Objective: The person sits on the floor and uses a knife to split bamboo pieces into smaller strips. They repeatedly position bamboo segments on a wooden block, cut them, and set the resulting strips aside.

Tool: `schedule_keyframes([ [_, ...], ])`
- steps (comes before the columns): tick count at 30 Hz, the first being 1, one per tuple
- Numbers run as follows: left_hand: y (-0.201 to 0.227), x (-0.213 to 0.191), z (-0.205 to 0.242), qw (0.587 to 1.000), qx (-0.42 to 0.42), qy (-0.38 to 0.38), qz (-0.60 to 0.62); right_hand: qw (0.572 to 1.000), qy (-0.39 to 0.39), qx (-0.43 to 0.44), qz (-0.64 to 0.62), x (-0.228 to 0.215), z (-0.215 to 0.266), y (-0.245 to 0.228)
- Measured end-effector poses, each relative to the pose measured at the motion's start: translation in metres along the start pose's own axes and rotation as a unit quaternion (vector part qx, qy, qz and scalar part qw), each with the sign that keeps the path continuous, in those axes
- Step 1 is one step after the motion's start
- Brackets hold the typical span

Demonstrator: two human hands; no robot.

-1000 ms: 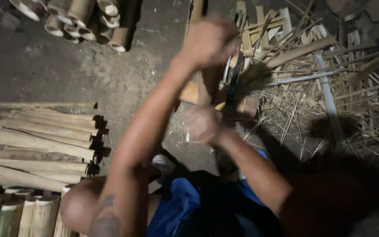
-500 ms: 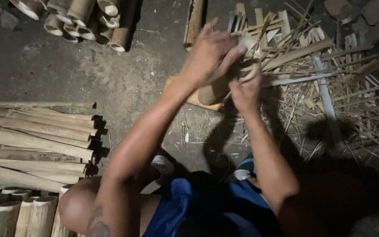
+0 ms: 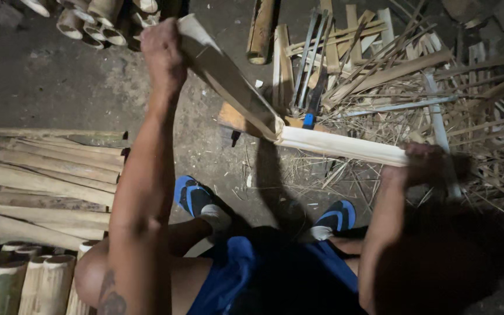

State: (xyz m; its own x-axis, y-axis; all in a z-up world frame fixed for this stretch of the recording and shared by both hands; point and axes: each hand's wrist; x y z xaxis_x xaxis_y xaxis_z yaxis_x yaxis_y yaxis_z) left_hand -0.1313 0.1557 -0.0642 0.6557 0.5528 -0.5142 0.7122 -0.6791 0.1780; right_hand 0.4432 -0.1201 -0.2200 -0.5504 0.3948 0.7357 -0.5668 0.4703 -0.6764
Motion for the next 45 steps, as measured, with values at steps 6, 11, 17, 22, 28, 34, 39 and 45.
schedule_keyframes([
  [6,0.139,0.053,-0.033,0.956,0.24,-0.006,0.168,0.987,-0.028,0.16,0.007,0.051,0.034,0.068],
  [11,0.216,0.063,-0.063,0.957,0.23,-0.047,0.171,0.923,-0.246,0.096,0.279,0.156,0.122,0.108],
  [17,0.15,-0.026,-0.044,1.0,-0.009,0.01,-0.028,0.9,-0.29,-0.01,0.325,0.223,0.087,0.006],
  [22,0.233,-0.027,-0.043,0.985,0.025,0.029,0.166,0.888,-0.308,-0.042,0.339,0.279,0.095,0.012],
  [28,0.243,0.007,-0.07,0.94,0.256,-0.03,0.224,0.877,-0.373,-0.11,0.284,0.314,0.089,0.026],
  [34,0.205,0.031,-0.07,0.951,0.231,-0.069,0.195,0.875,-0.294,-0.087,0.375,0.29,0.078,0.034],
  [39,0.133,0.028,-0.058,0.969,0.19,0.018,0.155,0.93,-0.305,-0.054,0.199,0.225,0.08,0.029],
  [45,0.027,0.002,0.002,0.993,0.061,0.092,-0.039,0.978,-0.085,-0.06,0.179,0.136,0.027,-0.017],
])
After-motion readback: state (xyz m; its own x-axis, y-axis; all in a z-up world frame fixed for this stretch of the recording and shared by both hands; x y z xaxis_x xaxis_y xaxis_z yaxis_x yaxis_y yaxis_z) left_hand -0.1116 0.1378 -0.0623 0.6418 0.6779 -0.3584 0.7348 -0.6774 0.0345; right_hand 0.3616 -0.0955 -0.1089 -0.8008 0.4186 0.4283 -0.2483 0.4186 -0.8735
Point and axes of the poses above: each hand's wrist, its own z-axis away from the middle knuckle, its own x-axis out of the palm, y = z × x, and after that the axes turned 10 degrees about x, right-handed
